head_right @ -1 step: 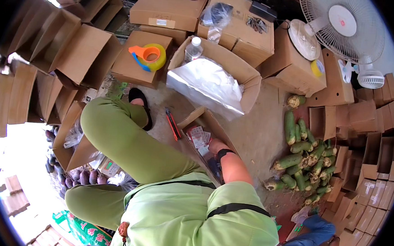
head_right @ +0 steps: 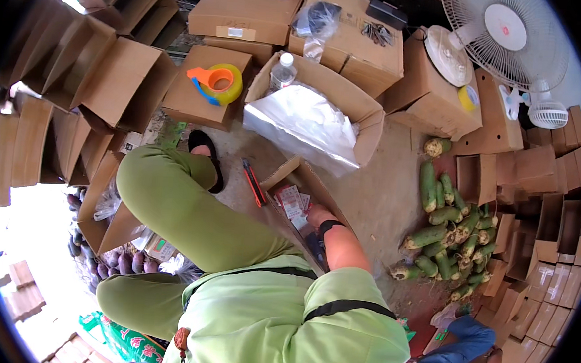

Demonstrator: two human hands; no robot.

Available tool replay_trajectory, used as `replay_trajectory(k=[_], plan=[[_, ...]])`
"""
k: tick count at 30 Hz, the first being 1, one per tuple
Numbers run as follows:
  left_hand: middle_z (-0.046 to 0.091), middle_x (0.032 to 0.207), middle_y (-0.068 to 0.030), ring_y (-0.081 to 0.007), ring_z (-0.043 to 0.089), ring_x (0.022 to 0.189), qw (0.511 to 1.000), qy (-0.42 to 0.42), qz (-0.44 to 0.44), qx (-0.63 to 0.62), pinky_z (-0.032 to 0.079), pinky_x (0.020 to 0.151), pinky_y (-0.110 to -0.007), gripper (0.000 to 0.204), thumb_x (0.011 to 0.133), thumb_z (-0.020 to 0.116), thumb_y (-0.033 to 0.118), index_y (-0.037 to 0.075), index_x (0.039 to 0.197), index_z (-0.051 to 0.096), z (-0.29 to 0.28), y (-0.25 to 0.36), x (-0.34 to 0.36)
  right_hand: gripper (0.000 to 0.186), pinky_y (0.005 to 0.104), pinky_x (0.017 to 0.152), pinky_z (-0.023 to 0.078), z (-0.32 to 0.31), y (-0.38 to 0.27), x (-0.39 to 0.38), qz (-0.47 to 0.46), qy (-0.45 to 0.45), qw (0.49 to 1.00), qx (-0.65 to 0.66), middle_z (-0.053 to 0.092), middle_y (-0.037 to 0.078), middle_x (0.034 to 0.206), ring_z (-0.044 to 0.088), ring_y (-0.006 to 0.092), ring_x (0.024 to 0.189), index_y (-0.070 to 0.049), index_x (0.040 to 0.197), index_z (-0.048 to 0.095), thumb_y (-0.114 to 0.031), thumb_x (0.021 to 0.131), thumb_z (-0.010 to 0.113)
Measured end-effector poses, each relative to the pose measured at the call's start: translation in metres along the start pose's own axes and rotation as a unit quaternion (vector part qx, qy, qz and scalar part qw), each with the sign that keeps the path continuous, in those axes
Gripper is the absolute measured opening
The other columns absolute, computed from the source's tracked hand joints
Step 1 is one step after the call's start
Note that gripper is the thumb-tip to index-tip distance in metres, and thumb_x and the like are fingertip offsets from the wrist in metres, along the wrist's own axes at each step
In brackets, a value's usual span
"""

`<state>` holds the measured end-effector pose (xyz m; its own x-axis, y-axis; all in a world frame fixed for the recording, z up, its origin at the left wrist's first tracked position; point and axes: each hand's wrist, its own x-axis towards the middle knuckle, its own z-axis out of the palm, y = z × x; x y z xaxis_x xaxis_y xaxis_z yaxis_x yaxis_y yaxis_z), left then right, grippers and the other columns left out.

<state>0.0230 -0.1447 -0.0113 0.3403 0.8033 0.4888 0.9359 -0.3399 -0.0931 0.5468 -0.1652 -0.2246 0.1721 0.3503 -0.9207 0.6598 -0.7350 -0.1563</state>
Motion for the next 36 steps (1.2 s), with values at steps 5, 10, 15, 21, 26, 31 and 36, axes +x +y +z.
replay_trajectory(k=[5, 10, 15, 21, 26, 31, 36], plan=[[0.05, 0.127, -0.0027, -0.0342, 0.052, 0.106, 0.958, 0.033, 0.242, 0.148, 0.038, 0.084, -0.067, 0.043, 0.092, 0.039, 0.049, 0.022, 0.125, 0.044, 0.026, 0.006, 0.073, 0.022, 0.0432, 0.063, 0.054, 0.018, 0.006, 0.034, -0.015, 0.055, 0.998, 0.022, 0.066, 0.022, 0.085, 0.066, 0.0325, 0.072, 0.001, 0.096, 0.065, -0.013, 0.085, 0.052], [0.049, 0.124, -0.0033, -0.033, 0.052, 0.101, 0.95, -0.013, 0.26, 0.173, 0.038, 0.077, -0.069, 0.038, 0.09, 0.042, 0.046, 0.022, 0.119, 0.042, 0.038, 0.017, 0.091, 0.04, 0.0421, 0.092, 0.048, 0.039, 0.01, 0.084, 0.008, 0.155, 0.987, 0.039, 0.06, 0.024, 0.114, 0.059, 0.0375, 0.107, -0.001, 0.114, 0.062, -0.019, 0.079, 0.059], [0.052, 0.102, -0.0068, -0.0301, 0.053, 0.089, 0.961, 0.018, 0.236, 0.141, 0.041, 0.08, -0.059, 0.036, 0.087, 0.041, 0.046, 0.017, 0.104, 0.053, 0.046, 0.016, 0.087, 0.052, 0.0407, 0.096, 0.047, 0.022, -0.023, 0.063, 0.044, 0.121, 0.988, 0.083, 0.058, 0.021, 0.123, 0.056, 0.0343, 0.113, -0.002, 0.118, 0.06, -0.029, 0.075, 0.071], [0.054, 0.083, -0.0064, -0.0272, 0.054, 0.083, 0.966, 0.106, 0.177, 0.154, 0.041, 0.079, -0.052, 0.036, 0.081, 0.044, 0.047, 0.014, 0.085, 0.058, 0.063, 0.018, 0.085, 0.063, 0.0415, 0.095, 0.048, 0.006, -0.049, 0.04, 0.069, 0.12, 0.988, 0.07, 0.059, 0.018, 0.122, 0.058, 0.0306, 0.113, -0.004, 0.118, 0.061, -0.039, 0.069, 0.08], [0.052, 0.08, -0.0058, -0.0257, 0.052, 0.08, 0.973, -0.127, 0.036, 0.188, 0.04, 0.078, -0.05, 0.033, 0.079, 0.046, 0.047, 0.015, 0.081, 0.056, 0.054, 0.016, 0.078, 0.057, 0.042, 0.094, 0.048, 0.009, -0.051, 0.053, 0.066, 0.124, 0.988, 0.058, 0.06, 0.018, 0.122, 0.058, 0.0306, 0.113, -0.007, 0.118, 0.062, -0.037, 0.072, 0.078], [0.053, 0.084, -0.0053, -0.0269, 0.053, 0.083, 0.987, -0.086, 0.073, 0.11, 0.04, 0.082, -0.052, 0.034, 0.08, 0.046, 0.047, 0.015, 0.084, 0.057, 0.039, 0.039, 0.091, 0.045, 0.0427, 0.094, 0.048, 0.018, -0.033, 0.075, 0.018, 0.142, 0.989, 0.042, 0.059, 0.02, 0.121, 0.058, 0.0337, 0.113, -0.006, 0.119, 0.061, -0.026, 0.079, 0.069], [0.057, 0.091, -0.0046, -0.0301, 0.056, 0.088, 0.978, 0.031, 0.124, 0.167, 0.039, 0.09, -0.058, 0.031, 0.082, 0.046, 0.044, 0.015, 0.086, 0.056, 0.048, 0.028, 0.089, 0.033, 0.0453, 0.091, 0.049, 0.015, -0.021, 0.059, -0.064, 0.195, 0.977, 0.053, 0.062, 0.024, 0.113, 0.059, 0.0379, 0.109, -0.002, 0.115, 0.062, -0.012, 0.083, 0.061]])
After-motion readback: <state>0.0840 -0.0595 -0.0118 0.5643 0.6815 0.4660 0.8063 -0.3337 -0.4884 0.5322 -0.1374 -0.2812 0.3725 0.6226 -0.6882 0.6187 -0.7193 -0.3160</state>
